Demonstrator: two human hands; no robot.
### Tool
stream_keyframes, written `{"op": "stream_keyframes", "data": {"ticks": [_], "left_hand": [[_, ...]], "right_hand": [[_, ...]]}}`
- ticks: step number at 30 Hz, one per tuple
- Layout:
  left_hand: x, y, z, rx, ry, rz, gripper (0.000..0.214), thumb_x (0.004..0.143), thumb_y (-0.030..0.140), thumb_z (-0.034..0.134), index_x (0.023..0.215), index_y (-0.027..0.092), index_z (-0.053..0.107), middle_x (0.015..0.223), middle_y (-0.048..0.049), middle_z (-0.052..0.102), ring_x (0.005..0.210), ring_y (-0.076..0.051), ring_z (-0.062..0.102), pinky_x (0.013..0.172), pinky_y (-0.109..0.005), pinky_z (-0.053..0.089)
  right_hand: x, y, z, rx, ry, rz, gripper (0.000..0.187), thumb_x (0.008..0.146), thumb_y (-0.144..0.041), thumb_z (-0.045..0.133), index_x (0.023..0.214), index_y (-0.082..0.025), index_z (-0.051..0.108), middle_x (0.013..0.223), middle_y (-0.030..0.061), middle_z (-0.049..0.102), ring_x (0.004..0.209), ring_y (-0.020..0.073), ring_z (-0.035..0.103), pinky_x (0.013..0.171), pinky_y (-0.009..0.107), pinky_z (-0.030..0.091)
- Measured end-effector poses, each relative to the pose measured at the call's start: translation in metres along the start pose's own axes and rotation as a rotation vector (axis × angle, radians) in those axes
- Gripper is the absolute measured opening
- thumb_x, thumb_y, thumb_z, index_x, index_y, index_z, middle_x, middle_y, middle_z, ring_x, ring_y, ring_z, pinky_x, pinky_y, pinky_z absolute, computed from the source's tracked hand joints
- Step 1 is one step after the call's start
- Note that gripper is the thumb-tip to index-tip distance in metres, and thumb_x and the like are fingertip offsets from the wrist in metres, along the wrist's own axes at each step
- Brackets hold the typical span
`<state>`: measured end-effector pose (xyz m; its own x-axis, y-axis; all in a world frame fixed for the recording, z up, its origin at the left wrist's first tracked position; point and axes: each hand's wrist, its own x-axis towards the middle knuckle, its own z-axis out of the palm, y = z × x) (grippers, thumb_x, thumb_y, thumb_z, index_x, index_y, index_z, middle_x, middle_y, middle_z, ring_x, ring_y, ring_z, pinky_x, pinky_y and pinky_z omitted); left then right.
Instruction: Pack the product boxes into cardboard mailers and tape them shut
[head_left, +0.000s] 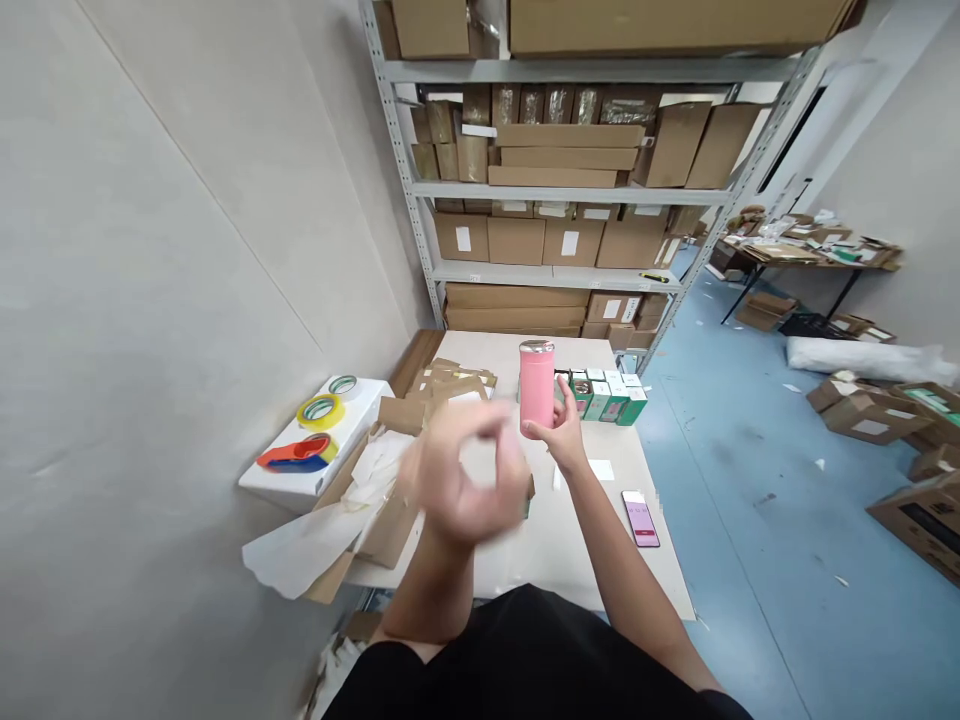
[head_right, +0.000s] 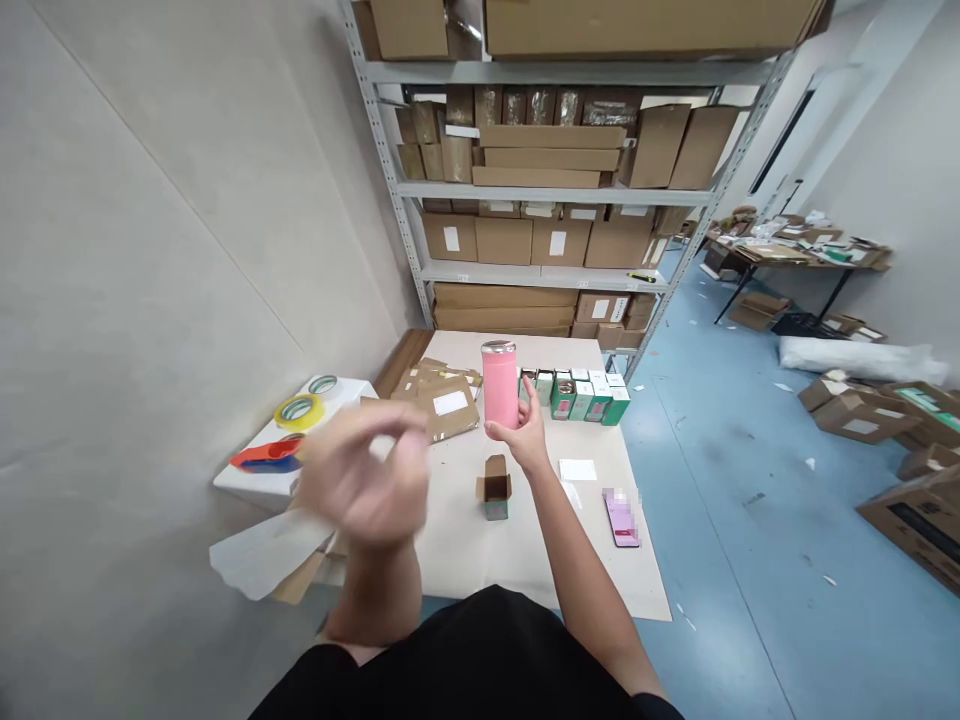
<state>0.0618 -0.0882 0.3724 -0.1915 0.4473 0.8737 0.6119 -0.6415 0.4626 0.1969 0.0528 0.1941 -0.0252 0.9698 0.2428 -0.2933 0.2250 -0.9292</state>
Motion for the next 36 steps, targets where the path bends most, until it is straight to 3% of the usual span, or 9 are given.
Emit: {"op": "stream_keyframes", "data": {"ticks": [2,5,9,13,16,20,25,31,36], "left_hand": [[0.014,-0.05,0.038,-0.014,-0.061,-0.094,0.043,0.087,0.024,0.072,0.129,0.027,0.061,0.102,-0.0035,0.068,0.085,-0.017,0.067,0.078,-0.034,0.058],[0.009,-0.117,0.087,-0.11,-0.316,-0.331,0.076,0.079,0.037,0.084,0.147,0.027,0.049,0.124,-0.0095,0.064,0.099,-0.021,0.067,0.088,-0.037,0.057],[-0.015,-0.164,0.116,-0.3,-0.409,-0.508,0.099,0.073,0.039,0.09,0.156,0.029,0.037,0.13,-0.0108,0.064,0.11,-0.025,0.066,0.096,-0.039,0.055],[-0.02,-0.174,0.115,-0.523,-0.471,-0.628,0.107,0.076,0.042,0.087,0.162,0.026,0.027,0.129,-0.0123,0.066,0.108,-0.025,0.068,0.096,-0.04,0.056],[-0.018,-0.177,0.112,-0.642,-0.546,-0.673,0.11,0.077,0.044,0.086,0.164,0.027,0.022,0.135,-0.0131,0.064,0.115,-0.025,0.066,0.099,-0.038,0.055],[-0.02,-0.18,0.112,-0.637,-0.541,-0.697,0.118,0.072,0.038,0.091,0.166,0.03,0.02,0.138,-0.0123,0.062,0.117,-0.024,0.064,0.101,-0.038,0.055],[-0.029,-0.188,0.111,-0.712,-0.538,-0.802,0.119,0.073,0.035,0.089,0.167,0.029,0.016,0.131,-0.0123,0.066,0.111,-0.025,0.067,0.102,-0.044,0.054],[-0.035,-0.187,0.109,-0.687,-0.505,-0.804,0.123,0.07,0.032,0.092,0.166,0.031,0.016,0.143,-0.0151,0.059,0.123,-0.027,0.062,0.106,-0.044,0.052],[-0.038,-0.191,0.109,-0.712,-0.531,-0.835,0.122,0.072,0.035,0.09,0.167,0.03,0.013,0.138,-0.015,0.062,0.116,-0.027,0.065,0.103,-0.047,0.053]], "right_hand": [[-0.002,0.001,0.003,0.005,0.012,-0.014,0.127,0.06,-0.043,0.096,0.162,-0.031,0.023,0.122,0.0099,0.071,0.106,0.0282,0.071,0.093,0.046,0.059],[-0.006,0.004,0.008,-0.014,0.027,-0.042,0.128,0.059,-0.042,0.097,0.163,-0.031,0.022,0.122,0.0093,0.07,0.106,0.0278,0.07,0.094,0.045,0.059],[-0.01,0.011,0.006,-0.026,-0.024,-0.048,0.13,0.062,-0.041,0.096,0.165,-0.033,0.017,0.13,0.0099,0.066,0.115,0.028,0.067,0.102,0.046,0.055],[-0.007,0.02,-0.004,0.037,-0.16,0.017,0.121,0.071,-0.046,0.089,0.165,-0.034,0.015,0.131,0.0101,0.067,0.117,0.0282,0.067,0.1,0.046,0.055],[-0.004,0.026,-0.009,-0.018,-0.138,0.039,0.129,0.067,-0.044,0.093,0.166,-0.033,0.011,0.117,0.0073,0.071,0.104,0.0272,0.07,0.094,0.047,0.057],[-0.007,0.031,-0.008,-0.149,-0.02,-0.026,0.137,0.06,-0.041,0.097,0.167,-0.033,0.011,0.116,0.0062,0.069,0.107,0.0267,0.068,0.099,0.046,0.055],[-0.017,0.033,-0.003,-0.043,-0.195,0.031,0.13,0.072,-0.045,0.089,0.166,-0.036,0.0,0.129,0.0088,0.066,0.11,0.0264,0.068,0.095,0.045,0.057],[-0.02,0.04,-0.001,-0.221,0.006,-0.039,0.134,0.062,-0.042,0.095,0.166,-0.035,0.011,0.118,0.0054,0.066,0.107,0.027,0.065,0.097,0.046,0.055],[-0.02,0.04,-0.006,-0.081,-0.153,0.039,0.129,0.071,-0.043,0.088,0.167,-0.034,0.003,0.115,0.0047,0.068,0.102,0.0244,0.067,0.092,0.043,0.056]]}}
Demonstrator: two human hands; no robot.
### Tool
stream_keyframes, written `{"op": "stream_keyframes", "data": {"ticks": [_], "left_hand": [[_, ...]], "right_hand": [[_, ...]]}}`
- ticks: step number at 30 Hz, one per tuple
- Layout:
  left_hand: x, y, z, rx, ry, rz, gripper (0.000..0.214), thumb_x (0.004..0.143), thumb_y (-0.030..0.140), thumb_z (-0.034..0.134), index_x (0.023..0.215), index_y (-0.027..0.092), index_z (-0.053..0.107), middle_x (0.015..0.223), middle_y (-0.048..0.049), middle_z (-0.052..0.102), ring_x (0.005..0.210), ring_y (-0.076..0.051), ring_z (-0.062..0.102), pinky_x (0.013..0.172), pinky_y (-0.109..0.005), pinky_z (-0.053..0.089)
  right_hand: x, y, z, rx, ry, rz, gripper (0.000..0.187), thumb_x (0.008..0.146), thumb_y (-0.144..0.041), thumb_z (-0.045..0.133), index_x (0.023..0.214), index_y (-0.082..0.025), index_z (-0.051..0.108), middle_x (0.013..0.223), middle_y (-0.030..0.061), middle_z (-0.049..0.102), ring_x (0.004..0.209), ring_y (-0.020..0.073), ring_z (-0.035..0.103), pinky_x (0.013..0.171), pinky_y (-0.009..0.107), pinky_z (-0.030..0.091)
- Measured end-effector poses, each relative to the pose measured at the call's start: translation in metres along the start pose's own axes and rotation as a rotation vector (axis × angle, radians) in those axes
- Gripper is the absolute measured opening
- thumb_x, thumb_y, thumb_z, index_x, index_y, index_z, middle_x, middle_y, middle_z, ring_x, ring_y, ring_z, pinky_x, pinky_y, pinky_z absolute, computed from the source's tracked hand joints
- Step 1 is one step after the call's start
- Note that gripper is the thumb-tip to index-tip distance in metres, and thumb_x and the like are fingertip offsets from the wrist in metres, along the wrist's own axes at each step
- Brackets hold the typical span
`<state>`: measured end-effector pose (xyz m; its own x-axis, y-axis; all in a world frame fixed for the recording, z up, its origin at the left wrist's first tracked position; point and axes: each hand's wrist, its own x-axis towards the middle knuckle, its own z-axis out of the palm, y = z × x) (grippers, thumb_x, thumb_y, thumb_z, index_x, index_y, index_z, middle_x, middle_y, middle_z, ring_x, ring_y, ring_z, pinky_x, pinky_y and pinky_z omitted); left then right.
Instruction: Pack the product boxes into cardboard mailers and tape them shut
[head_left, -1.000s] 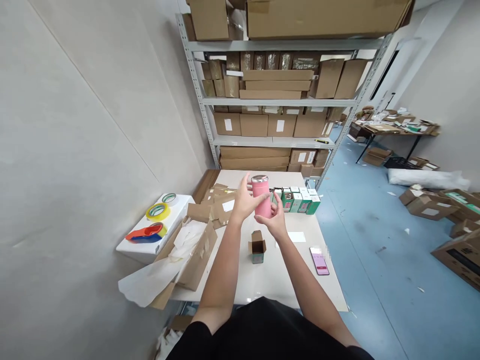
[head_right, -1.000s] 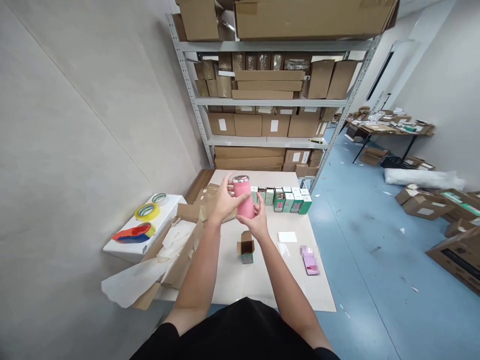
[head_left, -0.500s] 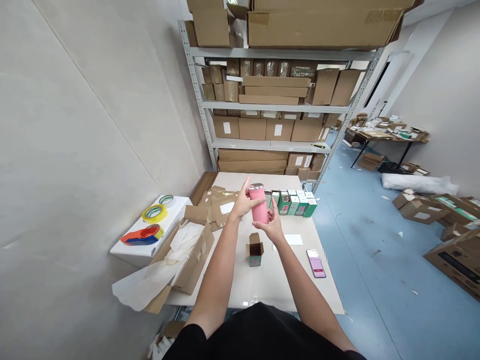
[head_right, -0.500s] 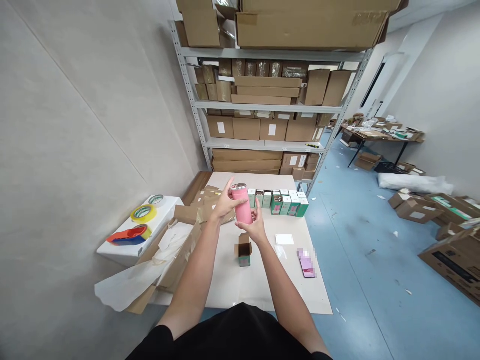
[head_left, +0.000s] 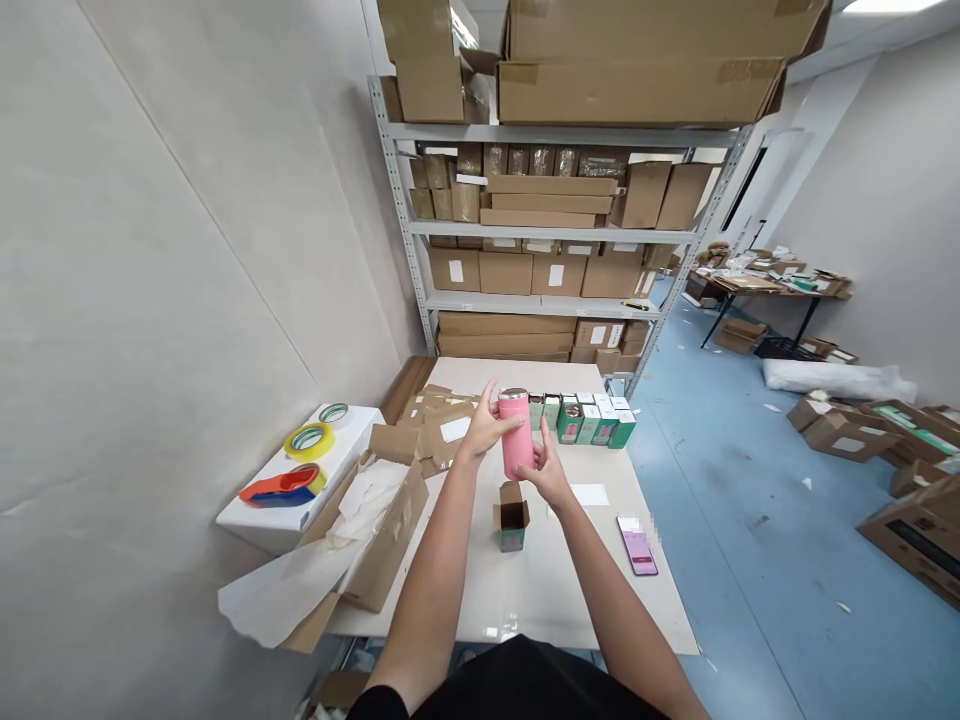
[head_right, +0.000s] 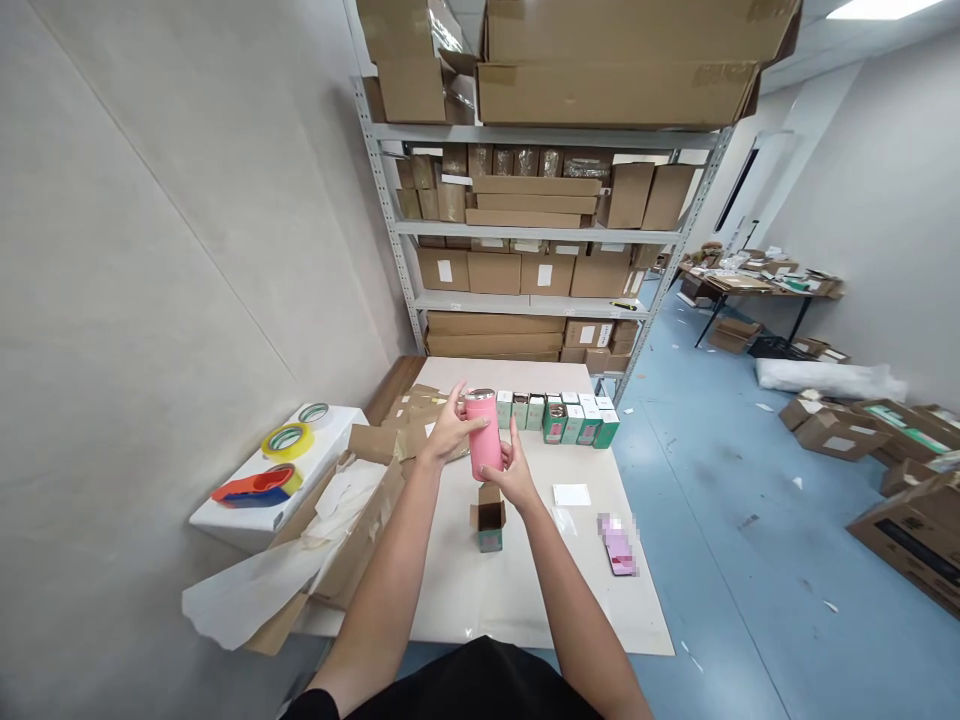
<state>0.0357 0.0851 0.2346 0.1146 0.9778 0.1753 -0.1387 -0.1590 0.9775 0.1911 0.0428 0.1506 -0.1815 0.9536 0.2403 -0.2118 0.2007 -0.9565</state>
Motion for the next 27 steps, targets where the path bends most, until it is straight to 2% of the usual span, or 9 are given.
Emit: {"op": "stream_keyframes", "data": {"ticks": [3,5,9,15,18,21,23,25,27], "left_hand": [[0.0,-0.003,-0.001,0.03,-0.005,0.001,0.125,0.07,0.035,0.092,0.166,0.032,0.013,0.141,-0.0142,0.06,0.123,-0.027,0.062,0.108,-0.046,0.05],[0.0,-0.004,-0.001,0.072,0.028,0.006,0.128,0.067,0.033,0.094,0.166,0.03,0.014,0.134,-0.0135,0.063,0.121,-0.027,0.063,0.107,-0.046,0.05],[0.0,-0.006,-0.001,0.04,-0.019,0.008,0.119,0.071,0.03,0.09,0.166,0.028,0.016,0.126,-0.012,0.069,0.112,-0.025,0.068,0.102,-0.046,0.053],[0.006,-0.012,-0.013,0.273,-0.11,0.061,0.078,0.071,0.029,0.086,0.143,0.023,0.057,0.143,-0.0116,0.062,0.124,-0.027,0.062,0.106,-0.042,0.052],[0.006,-0.021,-0.02,0.387,-0.153,0.067,0.067,0.069,0.027,0.086,0.132,0.021,0.066,0.135,-0.0099,0.068,0.119,-0.027,0.065,0.106,-0.043,0.051],[0.0,-0.04,-0.025,0.455,-0.108,0.056,0.061,0.068,0.025,0.084,0.127,0.021,0.069,0.129,-0.0084,0.07,0.115,-0.026,0.066,0.104,-0.042,0.052],[-0.007,-0.059,-0.028,0.489,-0.077,0.039,0.058,0.069,0.023,0.081,0.125,0.021,0.069,0.127,-0.0074,0.071,0.112,-0.025,0.067,0.102,-0.041,0.053],[-0.016,-0.082,-0.03,0.508,-0.054,0.0,0.058,0.068,0.021,0.081,0.125,0.021,0.068,0.126,-0.0071,0.071,0.108,-0.024,0.067,0.1,-0.04,0.053],[-0.026,-0.107,-0.032,0.505,-0.018,-0.05,0.062,0.066,0.021,0.082,0.127,0.021,0.067,0.125,-0.0076,0.071,0.106,-0.023,0.067,0.1,-0.04,0.053]], "right_hand": [[-0.002,-0.001,-0.001,-0.093,0.117,0.004,0.132,0.065,-0.039,0.093,0.167,-0.032,0.01,0.106,0.0019,0.067,0.093,0.0223,0.065,0.093,0.043,0.055],[-0.004,0.0,0.0,-0.17,0.18,-0.01,0.133,0.06,-0.036,0.095,0.166,-0.033,0.014,0.11,0.0025,0.066,0.097,0.0226,0.064,0.097,0.043,0.053],[-0.003,0.003,-0.002,-0.103,0.054,-0.013,0.124,0.068,-0.037,0.088,0.166,-0.037,0.011,0.12,0.0036,0.066,0.106,0.0233,0.066,0.099,0.043,0.052],[-0.003,0.02,-0.012,-0.168,0.111,0.03,0.129,0.062,-0.033,0.09,0.166,-0.034,0.014,0.112,0.002,0.067,0.097,0.0225,0.067,0.096,0.044,0.054],[-0.007,0.045,-0.022,-0.19,0.052,0.052,0.128,0.061,-0.032,0.089,0.166,-0.035,0.016,0.121,0.0034,0.067,0.107,0.0234,0.066,0.102,0.045,0.051],[-0.013,0.085,-0.039,-0.193,-0.008,0.115,0.109,0.064,-0.033,0.082,0.161,-0.037,0.031,0.139,0.0041,0.062,0.128,0.0257,0.059,0.108,0.046,0.046],[-0.021,0.116,-0.05,-0.226,0.113,0.267,0.085,0.068,-0.035,0.074,0.149,-0.03,0.05,0.141,0.0078,0.061,0.127,0.0268,0.06,0.104,0.044,0.048],[-0.029,0.148,-0.058,-0.341,0.287,0.48,0.068,0.068,-0.038,0.071,0.133,-0.02,0.063,0.128,0.0119,0.068,0.114,0.0277,0.067,0.099,0.042,0.051],[-0.039,0.176,-0.059,-0.44,0.336,0.616,0.057,0.068,-0.041,0.072,0.119,-0.017,0.069,0.114,0.0114,0.074,0.103,0.0272,0.07,0.093,0.04,0.052]]}}
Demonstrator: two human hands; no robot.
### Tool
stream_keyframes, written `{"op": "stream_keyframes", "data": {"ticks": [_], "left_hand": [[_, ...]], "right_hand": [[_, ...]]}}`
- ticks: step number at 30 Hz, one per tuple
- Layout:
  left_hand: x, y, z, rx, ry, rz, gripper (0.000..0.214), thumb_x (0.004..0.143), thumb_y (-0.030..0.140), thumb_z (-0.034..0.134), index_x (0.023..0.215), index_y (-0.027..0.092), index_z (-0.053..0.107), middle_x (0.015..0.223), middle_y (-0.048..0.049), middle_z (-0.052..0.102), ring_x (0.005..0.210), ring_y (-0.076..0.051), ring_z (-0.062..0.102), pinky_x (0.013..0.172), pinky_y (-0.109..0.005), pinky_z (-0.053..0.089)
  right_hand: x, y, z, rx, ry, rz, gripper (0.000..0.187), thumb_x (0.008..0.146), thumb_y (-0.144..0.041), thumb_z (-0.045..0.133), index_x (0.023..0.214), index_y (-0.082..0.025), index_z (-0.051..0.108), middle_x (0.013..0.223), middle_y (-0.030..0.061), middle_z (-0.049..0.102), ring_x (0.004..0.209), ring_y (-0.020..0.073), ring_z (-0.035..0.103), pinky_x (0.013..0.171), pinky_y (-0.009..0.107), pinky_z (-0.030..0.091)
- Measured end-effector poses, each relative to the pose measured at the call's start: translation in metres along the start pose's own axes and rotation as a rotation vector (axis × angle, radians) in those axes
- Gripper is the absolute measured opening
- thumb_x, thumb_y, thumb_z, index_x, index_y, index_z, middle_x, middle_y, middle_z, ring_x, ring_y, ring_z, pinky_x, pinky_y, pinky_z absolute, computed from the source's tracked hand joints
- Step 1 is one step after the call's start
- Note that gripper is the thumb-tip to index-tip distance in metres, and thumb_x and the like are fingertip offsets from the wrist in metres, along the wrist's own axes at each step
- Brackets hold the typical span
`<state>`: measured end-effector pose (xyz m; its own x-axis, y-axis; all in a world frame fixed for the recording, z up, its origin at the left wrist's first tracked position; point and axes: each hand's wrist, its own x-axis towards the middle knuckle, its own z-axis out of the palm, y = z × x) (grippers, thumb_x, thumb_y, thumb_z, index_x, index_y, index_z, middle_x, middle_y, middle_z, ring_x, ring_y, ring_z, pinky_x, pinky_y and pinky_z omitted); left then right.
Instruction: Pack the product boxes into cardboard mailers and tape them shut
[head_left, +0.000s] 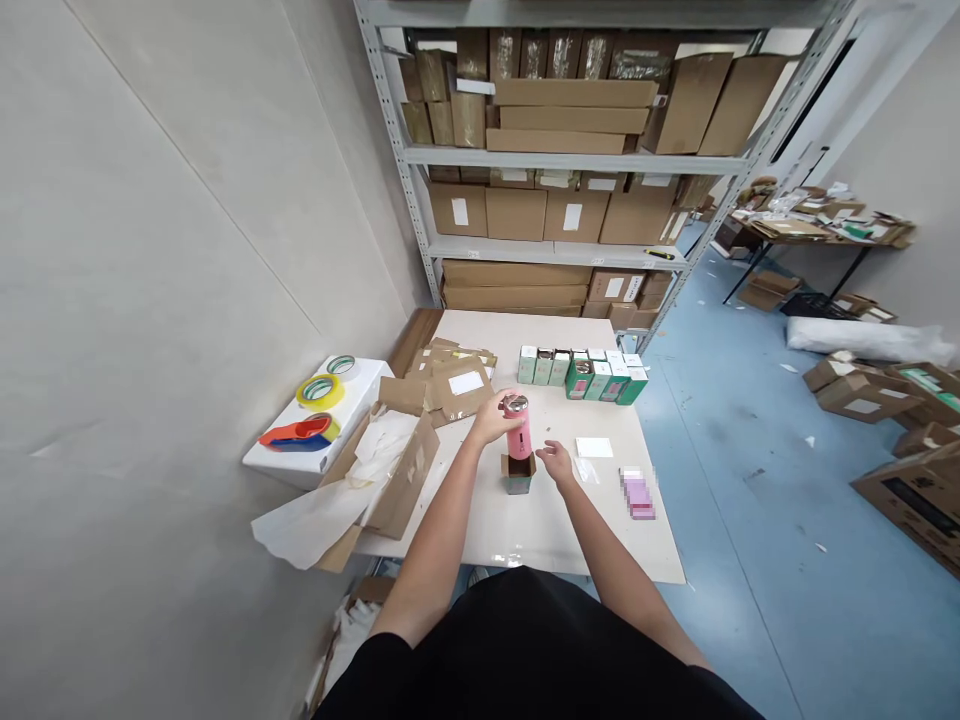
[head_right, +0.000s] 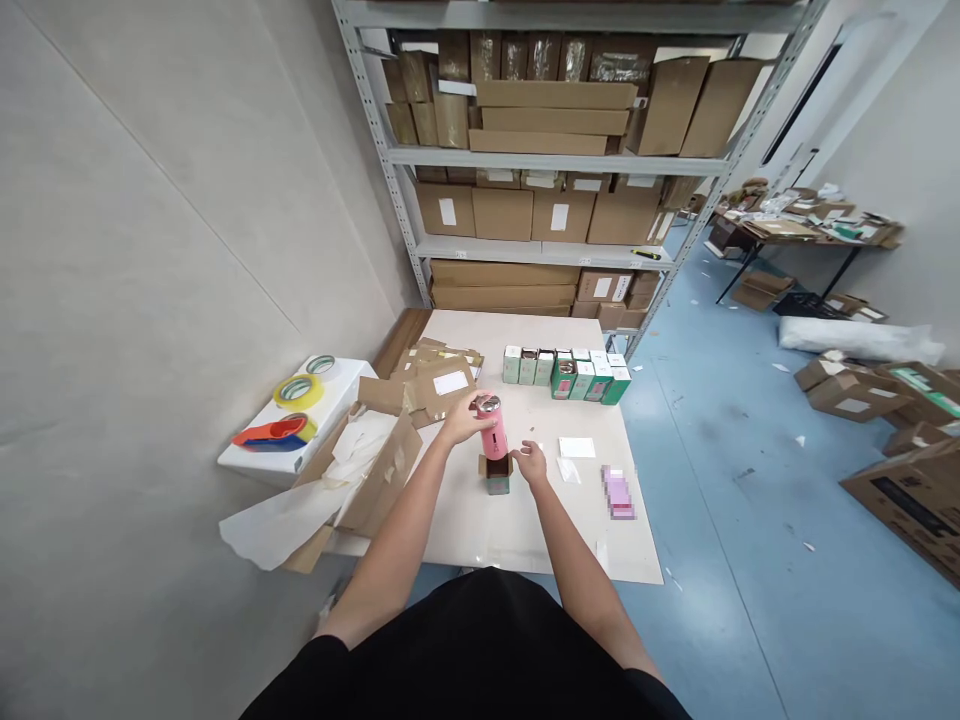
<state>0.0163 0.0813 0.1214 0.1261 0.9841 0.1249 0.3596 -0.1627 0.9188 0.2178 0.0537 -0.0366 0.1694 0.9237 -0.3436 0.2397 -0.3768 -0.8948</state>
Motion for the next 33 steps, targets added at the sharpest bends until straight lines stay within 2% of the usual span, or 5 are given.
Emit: {"op": "stream_keyframes", "data": {"ticks": [4,10,19,24,33], "left_hand": [[-0.017,-0.043,0.021,-0.054,0.025,-0.081,0.064,0.065,0.02,0.08,0.128,0.022,0.065,0.128,-0.0063,0.069,0.109,-0.022,0.065,0.099,-0.039,0.054],[-0.042,-0.086,0.047,-0.005,-0.023,-0.087,0.063,0.068,0.015,0.075,0.129,0.023,0.064,0.13,-0.0057,0.068,0.111,-0.022,0.065,0.103,-0.037,0.051],[-0.068,-0.148,0.066,0.231,-0.07,-0.134,0.059,0.072,0.03,0.08,0.129,0.024,0.069,0.152,-0.011,0.054,0.148,-0.034,0.038,0.122,-0.047,0.03],[-0.073,-0.182,0.059,0.014,0.195,-0.494,0.043,0.093,0.035,0.057,0.133,0.021,0.064,0.137,-0.0131,0.066,0.131,-0.028,0.058,0.114,-0.046,0.04],[-0.065,-0.199,0.076,-0.126,0.005,-0.516,0.064,0.074,0.03,0.08,0.135,0.021,0.061,0.13,-0.0129,0.069,0.11,-0.027,0.069,0.098,-0.04,0.052]], "right_hand": [[0.001,0.035,0.025,-0.109,0.052,0.062,0.027,0.073,-0.045,0.068,0.082,-0.02,0.071,0.09,0.0077,0.077,0.088,0.0248,0.072,0.079,0.032,0.052],[0.002,0.051,0.047,-0.169,0.104,0.079,0.035,0.079,-0.049,0.06,0.056,-0.023,0.056,0.069,0.0074,0.072,0.071,0.023,0.069,0.063,0.028,0.046],[0.005,0.055,0.053,-0.176,0.122,0.047,0.041,0.082,-0.058,0.056,0.059,-0.024,0.054,0.068,0.0078,0.072,0.072,0.0226,0.068,0.061,0.027,0.044],[0.001,0.057,0.054,-0.145,0.138,0.054,0.041,0.082,-0.061,0.053,0.062,-0.024,0.052,0.07,0.0066,0.071,0.073,0.0222,0.068,0.063,0.027,0.047],[-0.014,0.063,0.057,-0.012,-0.084,-0.116,0.039,0.073,-0.05,0.067,0.104,-0.027,0.066,0.107,0.0012,0.075,0.099,0.0224,0.072,0.088,0.039,0.056]]}}
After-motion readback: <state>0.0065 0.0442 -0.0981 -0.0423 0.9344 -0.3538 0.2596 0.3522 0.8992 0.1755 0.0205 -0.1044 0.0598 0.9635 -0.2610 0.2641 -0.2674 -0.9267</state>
